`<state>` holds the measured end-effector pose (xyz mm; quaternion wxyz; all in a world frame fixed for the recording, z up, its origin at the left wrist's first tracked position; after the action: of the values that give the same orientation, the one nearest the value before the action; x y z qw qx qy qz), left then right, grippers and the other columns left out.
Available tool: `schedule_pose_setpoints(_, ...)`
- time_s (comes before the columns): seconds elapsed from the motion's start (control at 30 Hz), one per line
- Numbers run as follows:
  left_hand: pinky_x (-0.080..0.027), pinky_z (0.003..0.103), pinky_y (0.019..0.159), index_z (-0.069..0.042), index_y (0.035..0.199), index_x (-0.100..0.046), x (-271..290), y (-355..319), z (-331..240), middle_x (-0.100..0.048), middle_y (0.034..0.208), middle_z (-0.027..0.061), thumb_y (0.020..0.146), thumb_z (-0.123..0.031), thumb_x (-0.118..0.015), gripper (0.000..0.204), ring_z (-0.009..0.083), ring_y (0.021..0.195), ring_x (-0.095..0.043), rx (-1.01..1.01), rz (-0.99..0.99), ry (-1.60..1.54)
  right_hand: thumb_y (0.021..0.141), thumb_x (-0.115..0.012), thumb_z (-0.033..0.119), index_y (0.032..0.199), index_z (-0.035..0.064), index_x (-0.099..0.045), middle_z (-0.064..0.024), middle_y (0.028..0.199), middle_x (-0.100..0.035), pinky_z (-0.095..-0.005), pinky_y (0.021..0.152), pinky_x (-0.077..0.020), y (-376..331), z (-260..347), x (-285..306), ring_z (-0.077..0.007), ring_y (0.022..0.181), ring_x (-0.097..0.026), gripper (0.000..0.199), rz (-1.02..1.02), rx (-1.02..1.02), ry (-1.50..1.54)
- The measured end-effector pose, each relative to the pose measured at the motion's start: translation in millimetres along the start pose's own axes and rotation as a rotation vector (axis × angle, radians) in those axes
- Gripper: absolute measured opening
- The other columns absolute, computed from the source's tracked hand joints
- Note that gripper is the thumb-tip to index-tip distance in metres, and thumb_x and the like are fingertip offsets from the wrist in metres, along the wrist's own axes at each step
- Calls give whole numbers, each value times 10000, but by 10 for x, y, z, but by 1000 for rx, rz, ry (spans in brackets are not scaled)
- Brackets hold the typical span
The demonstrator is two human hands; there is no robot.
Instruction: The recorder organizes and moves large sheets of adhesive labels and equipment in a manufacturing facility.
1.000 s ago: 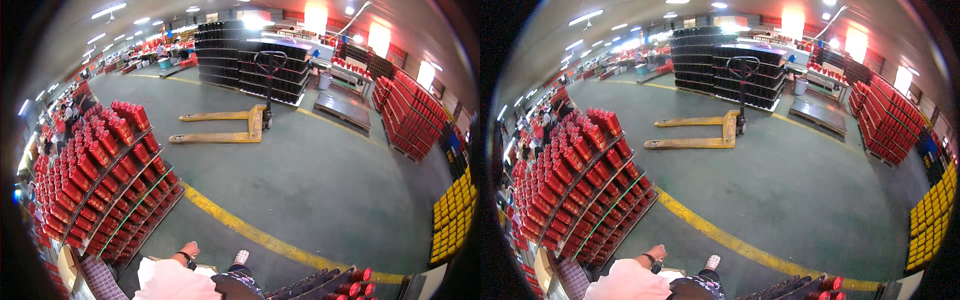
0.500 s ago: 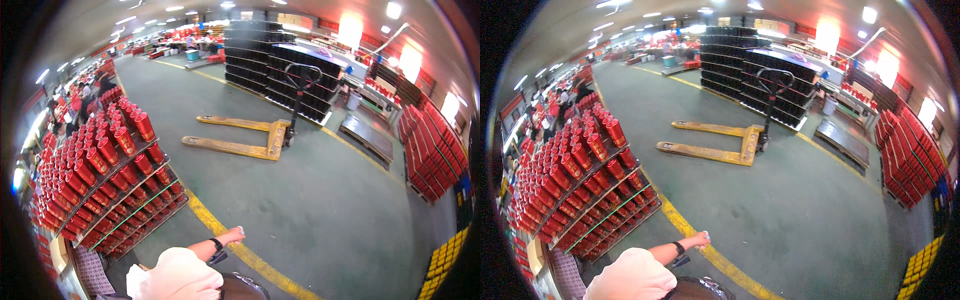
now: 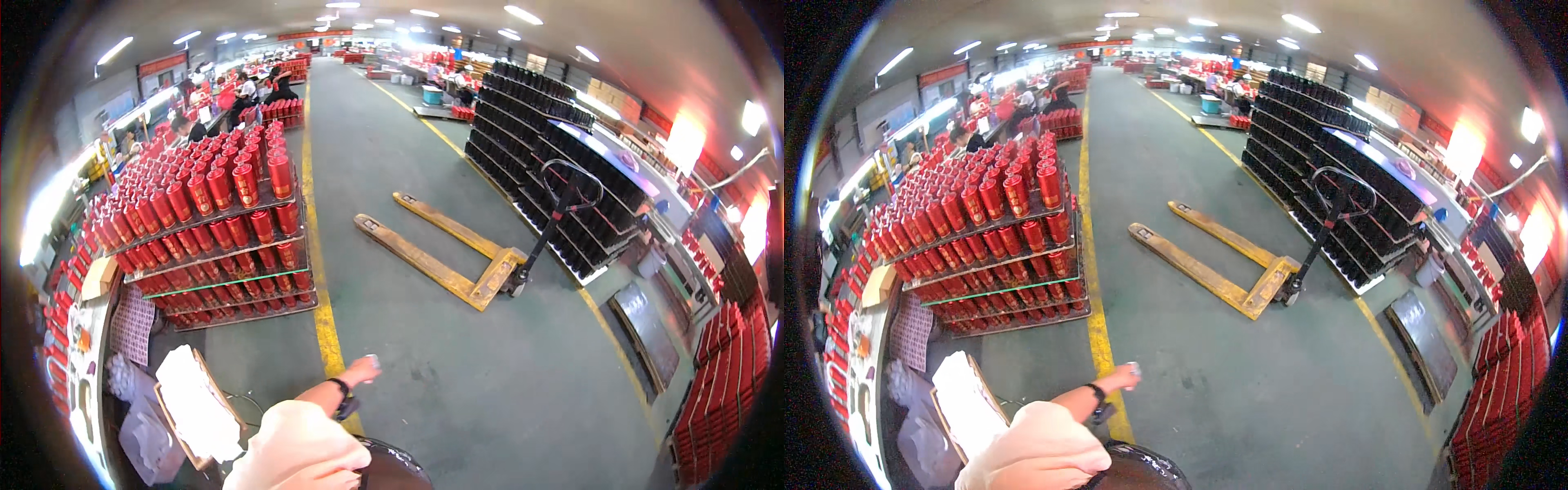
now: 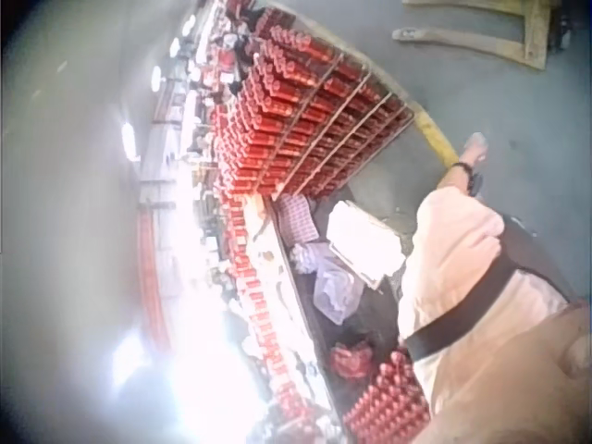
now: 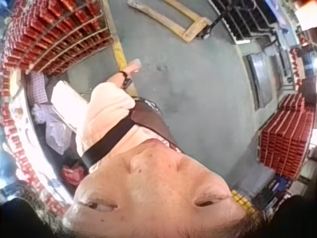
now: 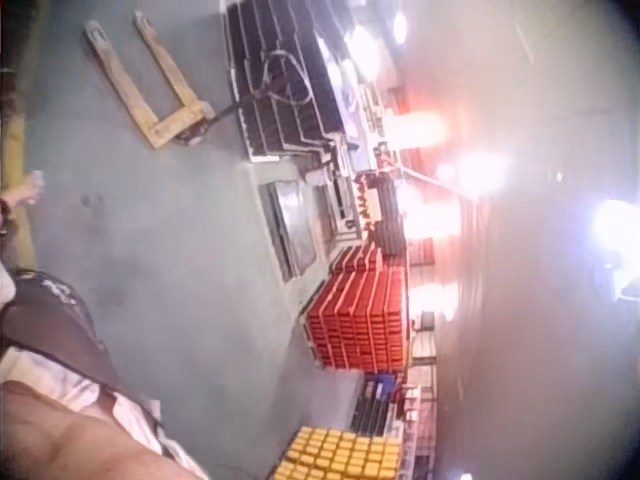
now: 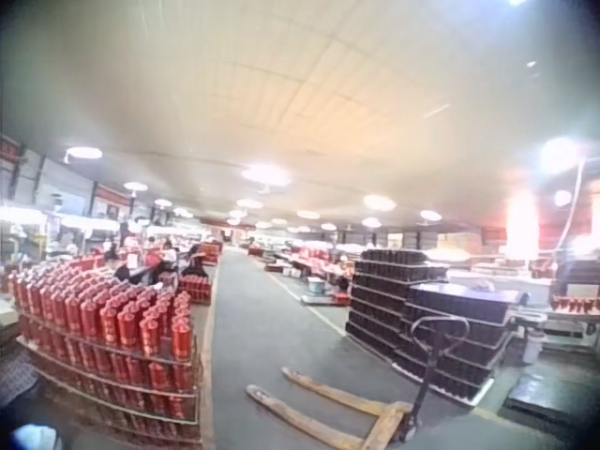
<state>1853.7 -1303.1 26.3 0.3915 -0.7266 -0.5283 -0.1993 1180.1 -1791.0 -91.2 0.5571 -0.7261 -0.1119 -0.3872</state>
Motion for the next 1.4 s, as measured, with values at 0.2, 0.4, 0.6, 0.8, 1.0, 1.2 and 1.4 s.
schedule_pose_setpoints(0.2, -509, 415, 791, -64, 857, -669, 80, -1557, 695, -659, 952, 188, 687, -179, -590, 220, 316, 921, -641, 766, -278, -55, 739, -620, 287, 801, 72, -686, -131, 742, -644, -401, 589, -474, 1306, -2007, 1358, -271, 683, -612, 234, -232, -233, 712)
schedule_pose_setpoints(0.4, -479, 378, 889, -97, 1072, -659, -472, -1883, 1224, -623, 1146, 105, 825, -239, -528, 314, 266, 1085, -586, 989, -39, 528, 764, -600, 217, 791, 27, -661, -123, 702, -626, -382, 540, -448, 2780, -3154, 2799, -270, 621, -584, 202, -426, -376, 1469)
schedule_pose_setpoints(0.6, -513, 425, 799, -45, 928, -682, -1210, 925, -1969, -643, 1030, 179, 765, -192, -559, 251, 317, 956, -633, 675, -401, 179, 757, -605, 251, 799, 50, -673, -129, 727, -635, -382, 554, -459, 3573, -3855, 3712, -273, 644, -598, 216, -376, -328, 1307)
schedule_pose_setpoints(0.8, -476, 466, 787, -15, 995, -581, -3537, 3156, -6804, -619, 1003, 220, 766, -171, -508, 287, 375, 952, -596, -128, -70, 44, 750, -611, 286, 806, 73, -685, -134, 752, -644, -381, 568, -470, 4366, -4764, 4475, -277, 667, -613, 232, -288, -221, 1122)
schedule_pose_setpoints(1.0, -484, 469, 755, -51, 1019, -553, -6150, 3271, -10004, -622, 930, 220, 756, -143, -541, 279, 402, 888, -597, -704, 293, -1, 743, -616, 320, 814, 97, -696, -140, 776, -654, -380, 583, -481, 5271, -6253, 5002, -280, 690, -627, 248, -267, -134, 956)
schedule_pose_setpoints(1.2, -492, 453, 744, -12, 989, -567, -7715, 3809, -10033, -616, 991, 210, 718, -79, -562, 280, 388, 918, -598, -376, 281, 134, 736, -622, 354, 821, 120, -708, -145, 801, -663, -379, 597, -492, 6299, -8094, 5415, -283, 714, -642, 264, -246, -35, 757)
schedule_pose_setpoints(1.4, -503, 427, 805, -30, 1002, -642, -7334, 4255, -9436, -622, 1049, 209, 717, -174, -568, 327, 357, 974, -610, 352, 186, 108, 729, -627, 389, 829, 143, -720, -151, 826, -673, -379, 611, -504, 7395, -10216, 4948, -286, 737, -656, 281, -291, -1, 527)
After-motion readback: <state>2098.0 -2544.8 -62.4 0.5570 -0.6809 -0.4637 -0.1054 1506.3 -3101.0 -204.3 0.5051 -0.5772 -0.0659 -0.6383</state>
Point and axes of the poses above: each hand's wrist, its own y-axis towards the middle knuckle, its own x-axis out of the back of the hand, z = x × y, the point moved 9 cm from there along y, towards the middle knuckle
